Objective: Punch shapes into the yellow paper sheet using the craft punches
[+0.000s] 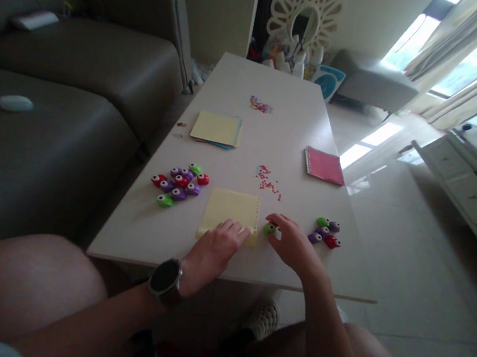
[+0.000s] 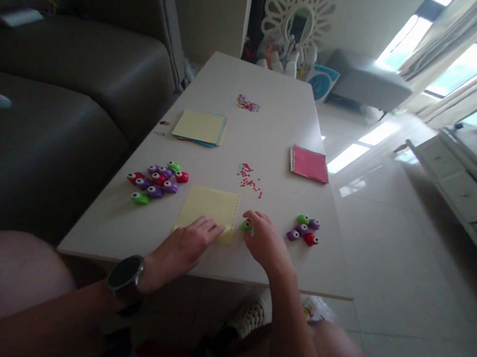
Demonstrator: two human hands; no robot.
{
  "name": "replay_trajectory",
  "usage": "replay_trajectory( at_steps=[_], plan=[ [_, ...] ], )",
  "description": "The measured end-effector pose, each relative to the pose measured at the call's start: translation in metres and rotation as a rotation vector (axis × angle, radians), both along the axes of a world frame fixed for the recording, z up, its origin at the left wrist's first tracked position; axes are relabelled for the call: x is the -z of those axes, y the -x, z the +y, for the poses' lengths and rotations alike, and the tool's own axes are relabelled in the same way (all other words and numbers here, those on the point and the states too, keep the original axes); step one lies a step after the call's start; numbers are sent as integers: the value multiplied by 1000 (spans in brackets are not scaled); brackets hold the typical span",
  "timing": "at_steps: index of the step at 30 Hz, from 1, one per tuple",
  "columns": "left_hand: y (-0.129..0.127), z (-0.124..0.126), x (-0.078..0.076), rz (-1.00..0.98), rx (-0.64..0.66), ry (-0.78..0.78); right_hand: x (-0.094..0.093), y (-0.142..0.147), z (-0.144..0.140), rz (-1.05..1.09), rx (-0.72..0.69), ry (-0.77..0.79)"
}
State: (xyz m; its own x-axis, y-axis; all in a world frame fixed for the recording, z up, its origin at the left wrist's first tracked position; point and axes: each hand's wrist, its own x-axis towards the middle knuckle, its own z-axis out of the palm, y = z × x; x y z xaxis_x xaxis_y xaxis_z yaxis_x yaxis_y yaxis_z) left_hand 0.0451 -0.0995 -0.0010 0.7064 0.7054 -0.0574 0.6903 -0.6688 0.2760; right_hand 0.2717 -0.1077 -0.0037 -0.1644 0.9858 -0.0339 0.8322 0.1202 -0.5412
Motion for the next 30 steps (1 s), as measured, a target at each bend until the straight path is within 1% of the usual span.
replay_trajectory(
  at_steps=[4,8,13,18,26,30],
  plan=[
    [5,1,2,-68,29,25,-3,5,-6,6,22,-7],
    [11,3,5,-138,58,20,-3,7,-5,93,13,-9],
    [13,2,4,-105,68,21,-1,8,-3,196,27,14],
    [12,2,3,-92,75,22,2,8,-4,270,31,78],
    [10,1,2,-39,91,-14,3,6,-3,245,-45,103],
    [10,3,1,-28,94,-44,4,4,-1,300,-2,142]
  ],
)
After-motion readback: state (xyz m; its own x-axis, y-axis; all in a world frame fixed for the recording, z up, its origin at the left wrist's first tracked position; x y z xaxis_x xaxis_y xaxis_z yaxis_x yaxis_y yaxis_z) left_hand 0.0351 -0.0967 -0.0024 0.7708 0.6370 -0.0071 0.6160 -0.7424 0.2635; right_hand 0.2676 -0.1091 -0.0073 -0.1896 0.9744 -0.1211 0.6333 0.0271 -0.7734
